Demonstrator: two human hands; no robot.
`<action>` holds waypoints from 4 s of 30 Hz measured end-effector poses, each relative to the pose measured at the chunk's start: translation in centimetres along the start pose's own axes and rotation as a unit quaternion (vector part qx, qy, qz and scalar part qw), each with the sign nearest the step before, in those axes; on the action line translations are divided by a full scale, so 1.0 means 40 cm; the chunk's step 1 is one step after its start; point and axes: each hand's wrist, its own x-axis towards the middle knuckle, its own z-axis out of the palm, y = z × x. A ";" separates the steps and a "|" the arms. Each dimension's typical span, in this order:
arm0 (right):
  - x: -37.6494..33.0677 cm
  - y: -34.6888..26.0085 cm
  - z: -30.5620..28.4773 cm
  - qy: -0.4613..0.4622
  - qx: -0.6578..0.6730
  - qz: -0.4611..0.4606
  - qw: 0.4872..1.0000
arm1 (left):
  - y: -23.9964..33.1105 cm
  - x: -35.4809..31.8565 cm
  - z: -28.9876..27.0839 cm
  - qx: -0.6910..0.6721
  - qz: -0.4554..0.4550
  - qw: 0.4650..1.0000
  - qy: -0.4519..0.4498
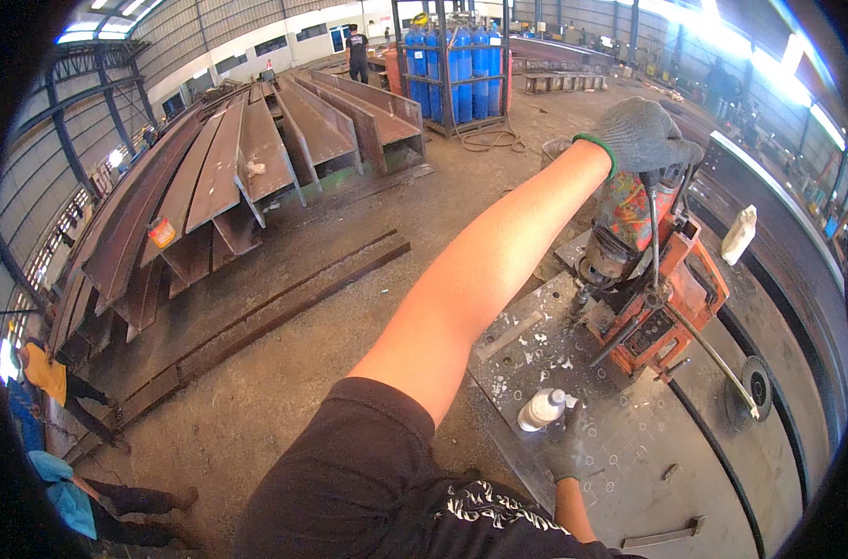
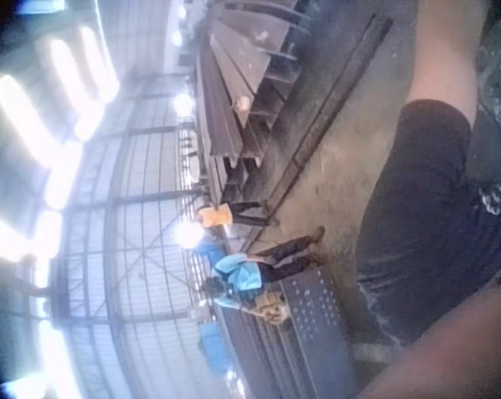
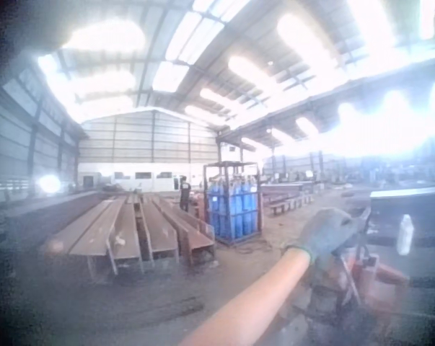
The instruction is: The person operates a drill press to drill holes into a metal plate. They repeatedly apply a white liquid from a bottle to the drilling area, reposition the plate, and continue drilling at marked locations.
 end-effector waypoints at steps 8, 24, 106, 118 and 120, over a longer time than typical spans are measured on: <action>0.088 -0.103 0.069 -0.071 0.110 -0.093 0.987 | 0.002 -0.009 -0.006 -0.019 -0.018 1.000 0.000; 0.145 -0.229 0.063 -0.067 0.303 0.139 0.941 | -0.040 0.018 0.036 0.001 0.129 0.985 0.112; 0.210 -0.246 0.107 -0.046 0.295 0.214 0.930 | 0.032 -0.048 -0.026 0.150 0.080 0.985 0.030; 0.244 -0.332 0.135 -0.023 0.268 0.291 0.918 | -0.061 -0.023 -0.028 0.099 0.211 0.972 0.040; 0.251 -0.329 0.149 -0.019 0.280 0.303 0.911 | -0.067 -0.019 -0.019 0.084 0.222 0.970 0.048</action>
